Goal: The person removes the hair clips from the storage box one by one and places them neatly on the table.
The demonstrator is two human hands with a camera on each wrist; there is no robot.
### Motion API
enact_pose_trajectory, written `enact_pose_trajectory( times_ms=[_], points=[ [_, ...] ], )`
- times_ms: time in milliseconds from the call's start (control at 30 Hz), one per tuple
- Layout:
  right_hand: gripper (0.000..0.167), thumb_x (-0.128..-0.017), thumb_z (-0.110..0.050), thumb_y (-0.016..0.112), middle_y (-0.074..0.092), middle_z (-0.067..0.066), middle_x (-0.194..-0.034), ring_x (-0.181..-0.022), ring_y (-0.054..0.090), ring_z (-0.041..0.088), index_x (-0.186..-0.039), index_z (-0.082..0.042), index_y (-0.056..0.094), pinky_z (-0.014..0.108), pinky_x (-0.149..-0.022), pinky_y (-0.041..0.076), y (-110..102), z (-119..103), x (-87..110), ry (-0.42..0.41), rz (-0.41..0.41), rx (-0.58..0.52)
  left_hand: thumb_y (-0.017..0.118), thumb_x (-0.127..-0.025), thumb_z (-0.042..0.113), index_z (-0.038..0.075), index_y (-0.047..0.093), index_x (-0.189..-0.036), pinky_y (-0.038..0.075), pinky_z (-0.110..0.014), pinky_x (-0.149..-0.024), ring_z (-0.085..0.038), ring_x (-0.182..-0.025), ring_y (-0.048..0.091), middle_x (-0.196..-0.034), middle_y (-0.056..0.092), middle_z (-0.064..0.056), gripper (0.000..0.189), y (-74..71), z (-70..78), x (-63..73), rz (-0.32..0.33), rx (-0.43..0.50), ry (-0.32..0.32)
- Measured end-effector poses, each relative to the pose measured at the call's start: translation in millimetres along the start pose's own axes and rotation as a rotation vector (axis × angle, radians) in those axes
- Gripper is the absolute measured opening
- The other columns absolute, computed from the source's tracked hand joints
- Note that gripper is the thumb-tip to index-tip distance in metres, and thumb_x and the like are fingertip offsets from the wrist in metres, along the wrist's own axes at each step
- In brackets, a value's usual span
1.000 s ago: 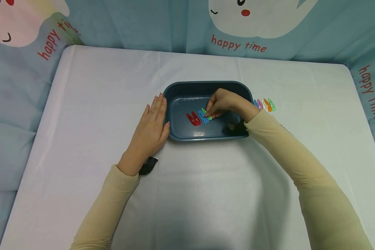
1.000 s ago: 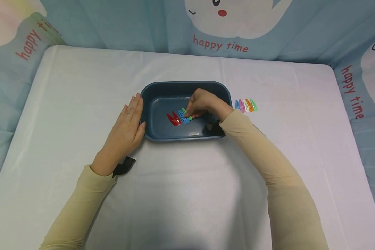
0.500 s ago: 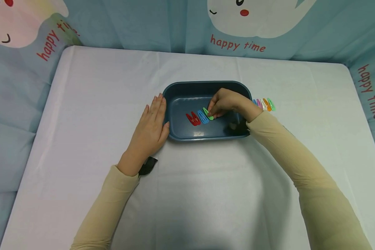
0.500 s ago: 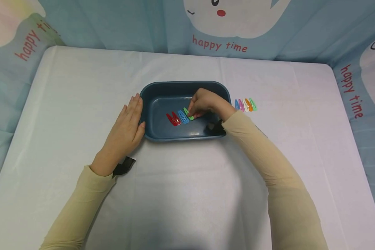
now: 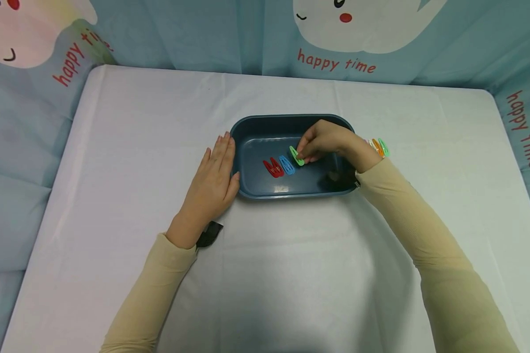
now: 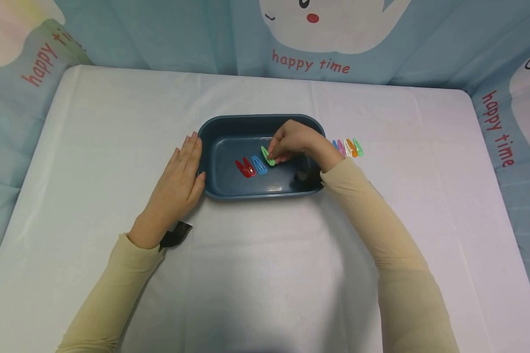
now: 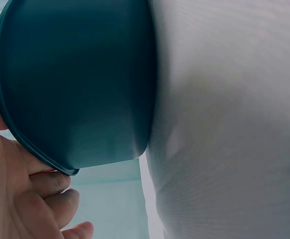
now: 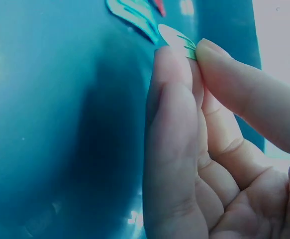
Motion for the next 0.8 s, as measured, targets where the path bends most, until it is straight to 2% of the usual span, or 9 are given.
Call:
enact_pose_trajectory(
  times_ms=[400,600,800],
  points=[
    [0.012,-0.086,-0.005,0.066,0.067,0.008,-0.076,-0.065,0.065,0.020,-0.088,0.007,0.069,0.030,-0.066,0.055,-13.6,-6.2,17.2,-0.089,0.048,-0.062,0.039,-0.096,0.020,-0.008,0.020,-0.146,0.014,-0.049,-0.112,-0.030,-0.142,0.015,-0.154,0.017,-0.020,0.061,-1.1,0.4,-1.5,0.001,-0.005,0.003],
    [0.013,-0.087,-0.006,0.066,0.068,0.009,-0.078,-0.072,0.064,0.030,-0.088,0.007,0.068,0.036,-0.070,0.055,-26.7,-13.5,38.8,-0.159,0.094,-0.083,0.039,-0.095,0.021,-0.008,0.020,-0.146,0.014,-0.050,-0.111,-0.028,-0.142,0.014,-0.154,0.016,-0.020,0.062,-3.3,0.6,-2.6,0.010,-0.011,0.007],
    [0.010,-0.087,-0.002,0.063,0.069,0.006,-0.076,-0.075,0.066,0.026,-0.088,0.006,0.069,0.034,-0.071,0.054,-35.8,-10.0,61.9,-0.223,0.138,-0.136,0.041,-0.096,0.020,-0.008,0.019,-0.146,0.015,-0.050,-0.111,-0.030,-0.142,0.015,-0.154,0.017,-0.020,0.062,-2.6,0.2,-0.4,-0.002,-0.016,0.008]
  ],
)
Point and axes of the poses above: each hand's wrist, its own x-axis away from the middle knuckle, its own y-axis out of the palm, z = x × y, the point moved 10 cm from there along -x, towards the middle knuckle
